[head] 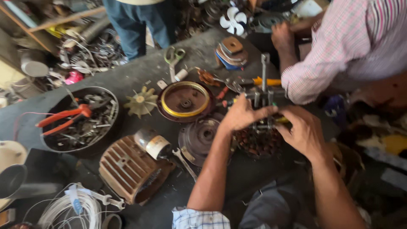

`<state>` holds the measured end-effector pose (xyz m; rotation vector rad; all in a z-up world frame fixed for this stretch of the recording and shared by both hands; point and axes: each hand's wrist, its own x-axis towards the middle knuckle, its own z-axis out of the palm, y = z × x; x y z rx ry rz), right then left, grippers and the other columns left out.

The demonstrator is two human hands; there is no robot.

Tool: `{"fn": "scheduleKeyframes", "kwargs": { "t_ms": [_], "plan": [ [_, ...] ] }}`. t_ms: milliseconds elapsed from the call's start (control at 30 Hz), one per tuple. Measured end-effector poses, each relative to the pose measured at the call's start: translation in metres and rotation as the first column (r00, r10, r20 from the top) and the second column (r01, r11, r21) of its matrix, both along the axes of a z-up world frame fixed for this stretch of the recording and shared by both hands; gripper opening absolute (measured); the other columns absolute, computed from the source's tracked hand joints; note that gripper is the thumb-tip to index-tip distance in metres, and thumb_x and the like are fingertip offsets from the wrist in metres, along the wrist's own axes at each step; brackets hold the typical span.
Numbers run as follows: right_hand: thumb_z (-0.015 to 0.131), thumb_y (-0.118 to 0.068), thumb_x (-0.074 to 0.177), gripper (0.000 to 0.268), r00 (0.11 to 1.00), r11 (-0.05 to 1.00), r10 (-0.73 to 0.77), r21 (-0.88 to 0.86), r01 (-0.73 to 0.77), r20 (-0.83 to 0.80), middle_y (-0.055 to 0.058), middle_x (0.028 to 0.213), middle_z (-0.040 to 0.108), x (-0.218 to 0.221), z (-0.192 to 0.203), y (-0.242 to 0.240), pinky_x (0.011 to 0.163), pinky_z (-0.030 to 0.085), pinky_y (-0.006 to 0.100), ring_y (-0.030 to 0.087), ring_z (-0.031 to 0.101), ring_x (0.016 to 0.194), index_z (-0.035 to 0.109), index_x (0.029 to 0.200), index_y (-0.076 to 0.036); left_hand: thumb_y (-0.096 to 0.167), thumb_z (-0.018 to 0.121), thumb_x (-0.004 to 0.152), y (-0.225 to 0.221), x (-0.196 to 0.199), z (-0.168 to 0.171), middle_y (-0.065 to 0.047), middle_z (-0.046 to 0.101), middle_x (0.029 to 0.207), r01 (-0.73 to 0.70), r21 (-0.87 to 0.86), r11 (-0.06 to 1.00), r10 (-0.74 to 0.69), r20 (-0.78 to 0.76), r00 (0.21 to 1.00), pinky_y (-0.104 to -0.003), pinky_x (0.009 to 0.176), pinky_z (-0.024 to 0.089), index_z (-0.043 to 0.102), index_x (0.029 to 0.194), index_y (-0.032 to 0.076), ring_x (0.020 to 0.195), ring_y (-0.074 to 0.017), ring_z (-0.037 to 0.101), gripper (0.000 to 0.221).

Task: The person uses a screwdriver and a metal press tool to adjust a small cylindrical component on a workbench. They repeatedly tighten and loosen the press, reposition the component, and make fine adjustments while other motor parts and tools remain on the table.

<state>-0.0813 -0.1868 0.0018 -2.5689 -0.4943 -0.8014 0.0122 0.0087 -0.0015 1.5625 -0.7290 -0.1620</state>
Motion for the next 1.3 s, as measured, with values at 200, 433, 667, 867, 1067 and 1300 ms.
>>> {"fn": "scheduleKeyframes", "kwargs": {
  "t_ms": [200, 433, 667, 867, 1067, 1300],
  "plan": [
    [0.07, -0.008, 0.094, 0.012, 0.978, 0.997, -0.058, -0.052, 0.048, -0.199, 0.017, 0.095, 0.069, 0.006, -0.001, -0.002, 0.074, 0.051, 0.048, 0.041, 0.067, 0.088, 0.069, 0.103, -0.001, 0.027, 0.082, 0.087, -0.002, -0.004, -0.004, -0.001, 0.07, 0.094, 0.056, -0.112, 0.992, -0.06, -0.041, 0.997, -0.032, 0.078, 0.055, 0.068, 0.112, 0.004, 0.087, -0.012, 0.062, 0.037],
    [0.078, -0.009, 0.085, 0.023, 0.981, 0.991, -0.009, 0.131, 0.035, -0.194, 0.016, 0.095, 0.069, 0.005, -0.008, -0.003, 0.071, 0.053, 0.042, 0.036, 0.069, 0.084, 0.067, 0.103, 0.0, 0.026, 0.083, 0.087, -0.003, 0.001, -0.007, -0.002, 0.069, 0.091, -0.031, -0.02, 0.999, 0.033, 0.093, 0.995, -0.033, 0.079, 0.054, 0.068, 0.109, 0.004, 0.084, -0.0135, 0.061, 0.035],
    [0.074, -0.012, 0.098, 0.013, 0.985, 0.974, -0.047, 0.213, 0.083, -0.169, 0.01, 0.097, 0.073, -0.016, 0.002, 0.006, 0.073, 0.054, 0.037, 0.027, 0.072, 0.085, 0.071, 0.107, -0.004, 0.027, 0.084, 0.085, -0.006, 0.004, -0.012, -0.001, 0.068, 0.086, -0.053, -0.008, 0.999, 0.053, 0.092, 0.994, -0.033, 0.075, 0.054, 0.067, 0.105, 0.004, 0.081, -0.0139, 0.061, 0.035],
    [0.075, -0.013, 0.094, 0.016, 0.987, 0.999, -0.023, 0.038, 0.029, -0.156, 0.013, 0.092, 0.068, -0.021, 0.004, 0.012, 0.073, 0.052, 0.042, 0.033, 0.067, 0.082, 0.067, 0.101, -0.001, 0.027, 0.084, 0.089, -0.006, 0.006, -0.015, 0.0, 0.063, 0.083, 0.012, -0.018, 1.0, -0.011, 0.016, 1.0, -0.032, 0.07, 0.051, 0.066, 0.102, 0.004, 0.078, -0.0124, 0.057, 0.032],
    [0.079, -0.014, 0.085, 0.024, 0.995, 0.994, 0.096, 0.064, -0.094, -0.029, 0.009, 0.1, 0.07, -0.016, 0.011, 0.01, 0.08, 0.055, 0.04, 0.03, 0.07, 0.092, 0.064, 0.102, -0.005, 0.026, 0.084, 0.085, -0.007, 0.005, -0.016, 0.001, 0.066, 0.087, -0.001, -0.047, 0.999, 0.003, 0.051, 0.999, -0.031, 0.072, 0.052, 0.067, 0.104, 0.005, 0.08, -0.0108, 0.059, 0.033],
    [0.081, -0.014, 0.09, 0.02, 0.992, 1.0, -0.02, 0.002, 0.02, -0.121, 0.012, 0.099, 0.071, -0.021, 0.009, 0.008, 0.077, 0.054, 0.041, 0.032, 0.069, 0.089, 0.07, 0.104, -0.004, 0.023, 0.085, 0.085, -0.006, 0.007, -0.018, 0.001, 0.067, 0.088, 0.024, -0.086, 0.996, -0.023, 0.018, 1.0, -0.03, 0.072, 0.053, 0.066, 0.105, 0.005, 0.08, -0.0103, 0.059, 0.033]
  ]
}}
